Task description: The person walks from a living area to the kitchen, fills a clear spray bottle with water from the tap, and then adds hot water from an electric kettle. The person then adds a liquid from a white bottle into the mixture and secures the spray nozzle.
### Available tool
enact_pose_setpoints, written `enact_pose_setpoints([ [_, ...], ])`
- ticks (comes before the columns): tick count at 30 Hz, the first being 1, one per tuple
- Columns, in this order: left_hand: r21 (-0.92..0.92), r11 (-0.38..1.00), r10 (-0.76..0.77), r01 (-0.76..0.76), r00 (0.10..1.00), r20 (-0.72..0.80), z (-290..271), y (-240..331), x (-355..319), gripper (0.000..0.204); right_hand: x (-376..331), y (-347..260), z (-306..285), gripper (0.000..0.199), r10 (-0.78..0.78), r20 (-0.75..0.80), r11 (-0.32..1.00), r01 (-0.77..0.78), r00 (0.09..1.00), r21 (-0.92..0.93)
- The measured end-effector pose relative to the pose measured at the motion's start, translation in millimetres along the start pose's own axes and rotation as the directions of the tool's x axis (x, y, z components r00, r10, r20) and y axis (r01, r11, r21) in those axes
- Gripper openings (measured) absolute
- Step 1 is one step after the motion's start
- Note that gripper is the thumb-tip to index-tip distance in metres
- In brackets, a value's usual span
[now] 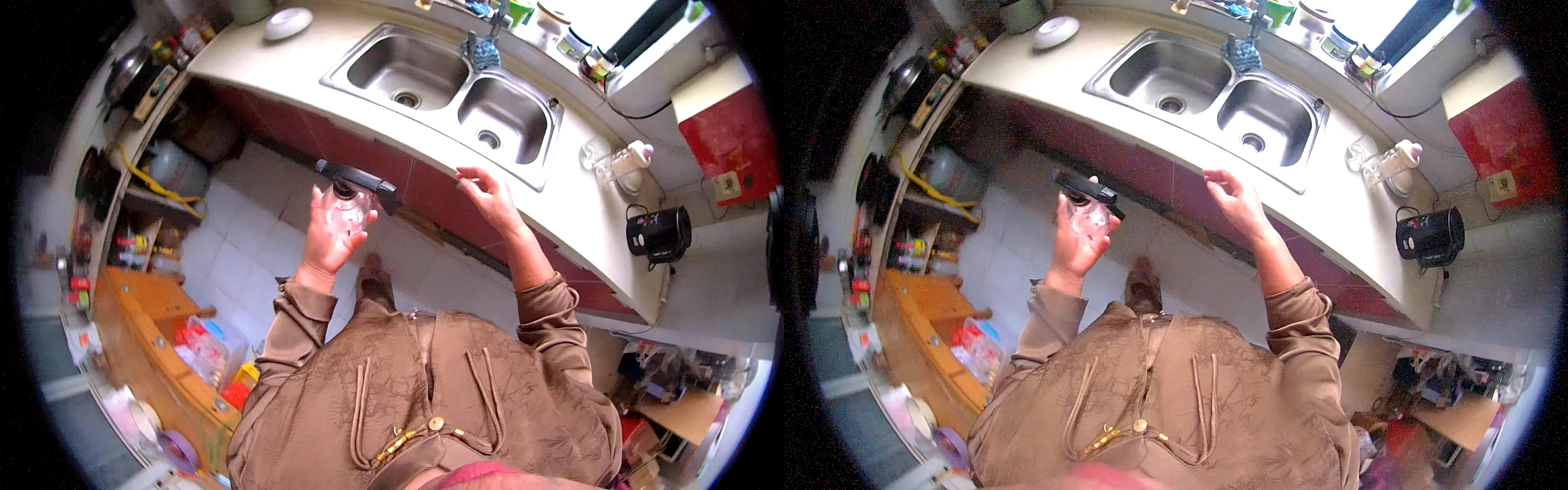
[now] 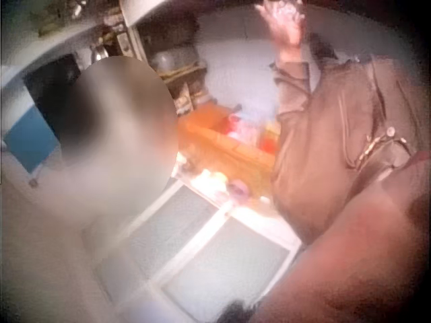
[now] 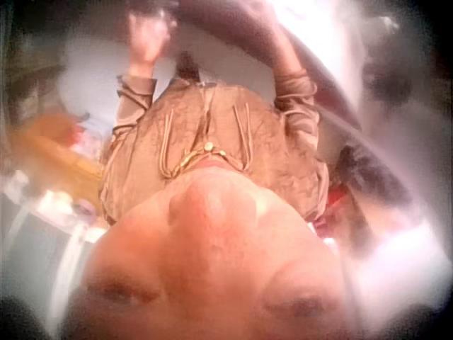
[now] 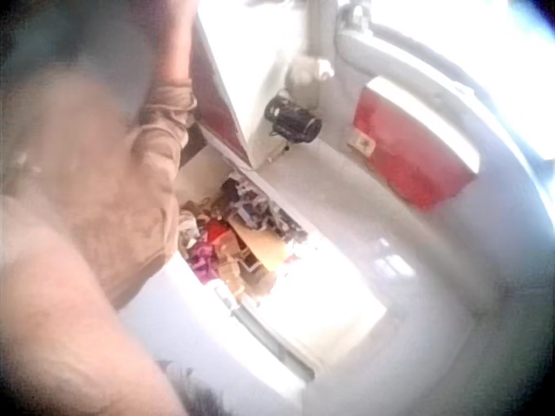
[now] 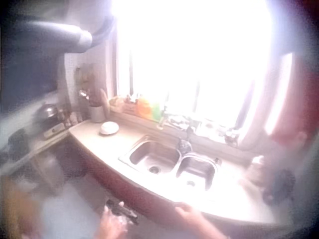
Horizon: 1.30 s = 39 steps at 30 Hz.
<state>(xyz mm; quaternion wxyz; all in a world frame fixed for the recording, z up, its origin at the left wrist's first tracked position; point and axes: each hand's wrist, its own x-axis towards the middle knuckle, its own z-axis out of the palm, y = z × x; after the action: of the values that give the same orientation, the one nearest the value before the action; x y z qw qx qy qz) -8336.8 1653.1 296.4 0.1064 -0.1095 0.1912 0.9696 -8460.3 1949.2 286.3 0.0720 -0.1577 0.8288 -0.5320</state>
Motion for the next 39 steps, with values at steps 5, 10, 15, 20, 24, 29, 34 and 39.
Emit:
enact_pose_setpoints([
  [5,0.107,0.993,-0.051,0.045,0.997,0.061,6.9,63.3,119.2,0.059,96.0,-0.6,-12.9,0.027,0.082,-0.104,0.997,-0.082,0.991,0.007],
  [10,0.142,0.986,-0.098,0.092,0.995,0.030,23.3,104.1,222.2,0.059,223.8,19.0,-35.0,0.035,-0.092,-0.262,0.996,0.082,0.961,-0.046],
  [15,0.204,0.977,-0.075,0.066,0.996,0.038,20.3,119.1,324.1,0.065,359.0,53.9,-53.7,0.051,-0.136,-0.379,0.976,0.059,0.915,-0.208],
  [20,0.234,0.965,-0.138,0.120,0.988,0.062,2.3,132.0,398.0,0.063,439.9,73.1,-50.6,0.059,-0.160,-0.456,0.910,-0.049,0.875,-0.412],
  [24,0.234,0.955,-0.205,0.180,0.975,0.089,1.6,129.8,452.3,0.061,446.5,93.9,-53.1,0.050,0.016,-0.323,0.899,-0.154,0.946,-0.410],
  [29,0.238,0.939,-0.284,0.249,0.951,0.124,-4.1,134.9,510.9,0.062,417.4,80.7,-19.7,0.054,-0.397,-0.306,0.751,0.116,0.865,-0.650],
  [34,0.299,0.899,-0.383,0.321,0.907,0.178,-10.1,137.0,554.3,0.065,394.0,63.5,37.4,0.064,-0.067,-0.254,0.998,0.062,0.965,-0.027],
  [39,0.421,0.865,-0.393,0.272,0.889,0.233,-10.4,135.4,562.9,0.062,424.5,54.9,78.8,0.080,0.089,-0.415,0.924,0.081,0.905,0.375],
])
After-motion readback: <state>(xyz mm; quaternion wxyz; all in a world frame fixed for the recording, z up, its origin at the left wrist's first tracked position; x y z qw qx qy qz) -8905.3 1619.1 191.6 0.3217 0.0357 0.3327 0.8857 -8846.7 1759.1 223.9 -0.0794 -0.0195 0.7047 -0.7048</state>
